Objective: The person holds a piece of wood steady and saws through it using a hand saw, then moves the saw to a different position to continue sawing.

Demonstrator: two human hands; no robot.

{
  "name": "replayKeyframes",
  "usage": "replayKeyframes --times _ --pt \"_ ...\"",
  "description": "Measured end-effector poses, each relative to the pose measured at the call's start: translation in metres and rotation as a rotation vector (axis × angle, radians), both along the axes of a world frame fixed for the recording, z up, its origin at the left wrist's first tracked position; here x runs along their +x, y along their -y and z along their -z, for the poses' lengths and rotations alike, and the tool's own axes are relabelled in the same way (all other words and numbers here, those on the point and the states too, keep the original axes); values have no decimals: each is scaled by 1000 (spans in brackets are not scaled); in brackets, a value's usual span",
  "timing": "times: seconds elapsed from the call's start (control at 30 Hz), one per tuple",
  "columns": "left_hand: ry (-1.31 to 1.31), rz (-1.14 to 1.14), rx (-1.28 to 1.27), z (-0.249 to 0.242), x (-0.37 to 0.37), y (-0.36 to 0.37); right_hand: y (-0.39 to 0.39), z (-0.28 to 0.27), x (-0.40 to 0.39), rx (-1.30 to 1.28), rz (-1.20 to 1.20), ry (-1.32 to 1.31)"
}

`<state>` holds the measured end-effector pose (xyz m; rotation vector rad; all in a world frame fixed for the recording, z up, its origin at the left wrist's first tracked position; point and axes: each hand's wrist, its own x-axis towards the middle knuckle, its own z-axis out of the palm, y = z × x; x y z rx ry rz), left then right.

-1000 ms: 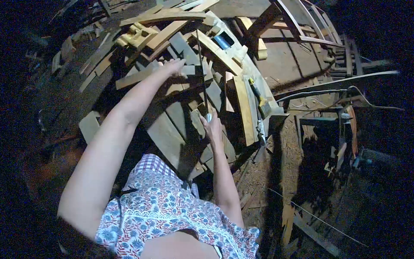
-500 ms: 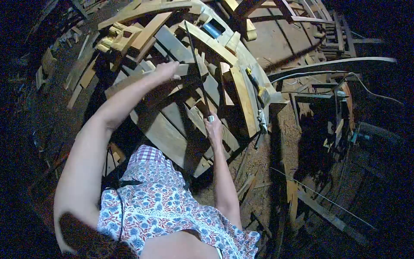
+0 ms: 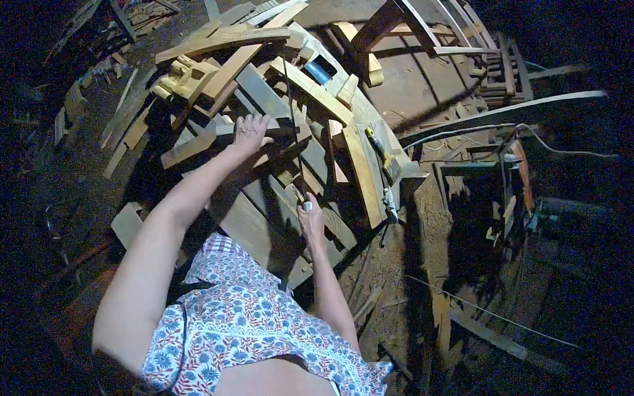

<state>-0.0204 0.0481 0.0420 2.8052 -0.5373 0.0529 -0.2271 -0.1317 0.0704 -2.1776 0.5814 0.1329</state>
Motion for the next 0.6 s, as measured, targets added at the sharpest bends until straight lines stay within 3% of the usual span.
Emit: replayKeyframes --times 0.13,0.2,0.27,0.3,0.4,0.53,0.6 --pt "-162 19 40 -8 9 3 -3 -20 3 2 -46 145" --pt "-168 18 83 -10 9 7 2 -38 1 6 -3 39" --pt "-190 20 121 -6 5 10 14 -36 -2 -154 -84 282" --pt "-166 -2 104 -3 3 11 19 -45 -3 -18 -35 184" --pt "-165 1 75 -9 0 9 21 -92 6 7 -6 227" --pt "-191 -23 135 -17 -2 17 35 -75 6 -33 -37 342" --pt "-277 -49 215 -23 6 30 35 -71 2 -50 -37 245"
